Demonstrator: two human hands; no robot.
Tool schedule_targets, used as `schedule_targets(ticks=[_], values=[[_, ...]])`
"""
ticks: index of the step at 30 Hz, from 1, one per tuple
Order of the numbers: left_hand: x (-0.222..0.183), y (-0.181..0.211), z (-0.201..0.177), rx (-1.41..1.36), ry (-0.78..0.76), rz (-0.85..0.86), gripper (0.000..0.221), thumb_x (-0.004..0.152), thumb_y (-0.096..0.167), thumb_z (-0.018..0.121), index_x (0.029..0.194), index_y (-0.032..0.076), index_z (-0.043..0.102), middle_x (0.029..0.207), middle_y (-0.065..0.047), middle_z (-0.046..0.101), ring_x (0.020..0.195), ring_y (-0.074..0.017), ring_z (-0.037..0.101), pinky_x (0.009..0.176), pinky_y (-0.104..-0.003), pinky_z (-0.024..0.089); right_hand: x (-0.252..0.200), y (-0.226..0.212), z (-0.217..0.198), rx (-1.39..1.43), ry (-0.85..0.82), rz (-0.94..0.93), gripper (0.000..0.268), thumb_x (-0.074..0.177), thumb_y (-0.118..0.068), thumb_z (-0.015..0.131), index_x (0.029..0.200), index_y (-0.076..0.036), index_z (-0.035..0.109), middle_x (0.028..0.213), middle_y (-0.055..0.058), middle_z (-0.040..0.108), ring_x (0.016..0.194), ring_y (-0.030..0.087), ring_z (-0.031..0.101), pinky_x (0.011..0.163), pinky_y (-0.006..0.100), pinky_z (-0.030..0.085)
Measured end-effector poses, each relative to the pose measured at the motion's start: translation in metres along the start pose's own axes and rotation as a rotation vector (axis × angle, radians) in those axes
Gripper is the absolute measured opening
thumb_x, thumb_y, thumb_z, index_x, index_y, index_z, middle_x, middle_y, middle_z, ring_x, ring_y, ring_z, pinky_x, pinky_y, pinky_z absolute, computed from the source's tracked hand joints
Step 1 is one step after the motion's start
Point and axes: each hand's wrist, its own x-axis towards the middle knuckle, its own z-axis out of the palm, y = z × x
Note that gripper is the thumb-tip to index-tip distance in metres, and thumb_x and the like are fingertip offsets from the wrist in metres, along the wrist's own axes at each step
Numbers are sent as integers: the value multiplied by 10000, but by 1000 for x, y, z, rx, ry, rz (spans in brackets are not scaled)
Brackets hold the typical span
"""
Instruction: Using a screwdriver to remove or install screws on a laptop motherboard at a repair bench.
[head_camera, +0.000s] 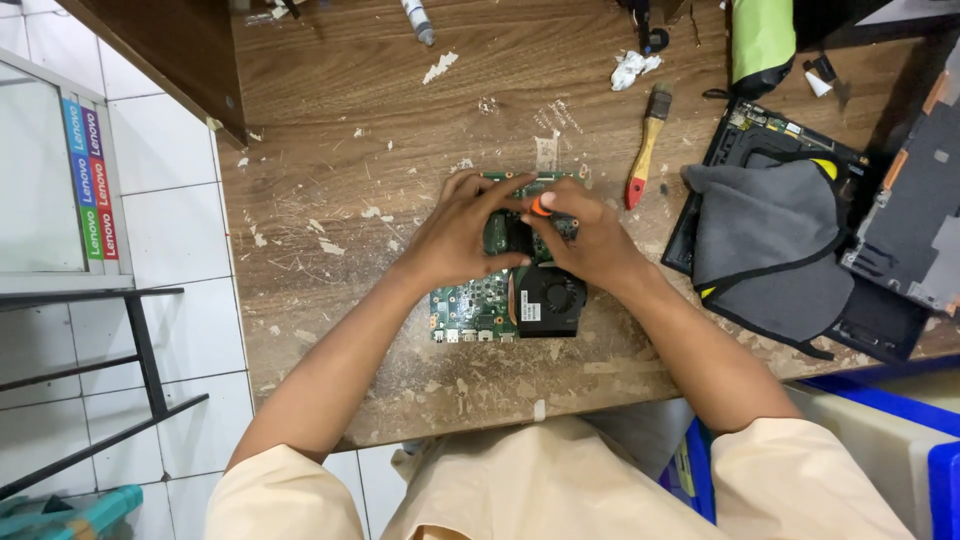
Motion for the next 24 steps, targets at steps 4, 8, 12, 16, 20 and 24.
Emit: schedule_targets(ticks=[4, 8, 12, 16, 20, 24], values=[[-2, -4, 2, 20, 11, 3, 989, 829, 368, 972, 1647, 123, 473, 1319, -96, 804, 1314, -293, 609, 1309, -498, 171, -9, 4, 12, -168, -8, -27, 560, 972, 139, 759, 1422, -41, 476, 995, 217, 625, 804, 465, 705, 575, 571, 592], [-2, 6, -4, -23, 0, -14, 952, 846, 338, 969, 1636, 123, 484, 1336, -78, 798, 1321, -299, 594, 1308, -511, 145, -25, 25, 0, -198, 146, 76, 714, 911, -27, 934, 1445, 13, 462, 1137, 218, 732, 947, 379, 784, 773, 449, 622], [0, 11, -8, -58, -46, -73, 948, 841, 298, 967, 1638, 116, 487, 1337, -111, 793, 1333, -335, 582, 1303, -541, 133, 7, -6, -13, 172, 28, 144, 740, 950, 184, 724, 1471, 6, 229, 1207, 275, 737, 1003, 400, 780, 884, 518, 643], [-3, 9, -3, -55, -17, -35, 939, 847, 306, 971, 1628, 103, 490, 1332, -117, 791, 1316, -340, 588, 1297, -544, 146, -4, 5, -18, 226, 27, 121, 725, 964, 219, 691, 1474, 17, 217, 1195, 295, 731, 1024, 417, 775, 890, 535, 643], [-3, 3, -1, -46, 5, -10, 936, 848, 322, 978, 1624, 117, 496, 1338, -90, 789, 1310, -315, 586, 1300, -536, 148, -13, 13, -12, 32, 44, 55, 667, 957, 155, 775, 1438, 46, 326, 1103, 273, 712, 924, 401, 771, 735, 502, 610], [-2, 0, 0, -48, 16, 4, 943, 849, 320, 983, 1627, 114, 493, 1330, -85, 792, 1308, -310, 585, 1299, -534, 151, -20, 22, -16, -57, 51, 59, 677, 978, 115, 807, 1456, 12, 338, 1104, 216, 716, 892, 375, 785, 714, 462, 614]])
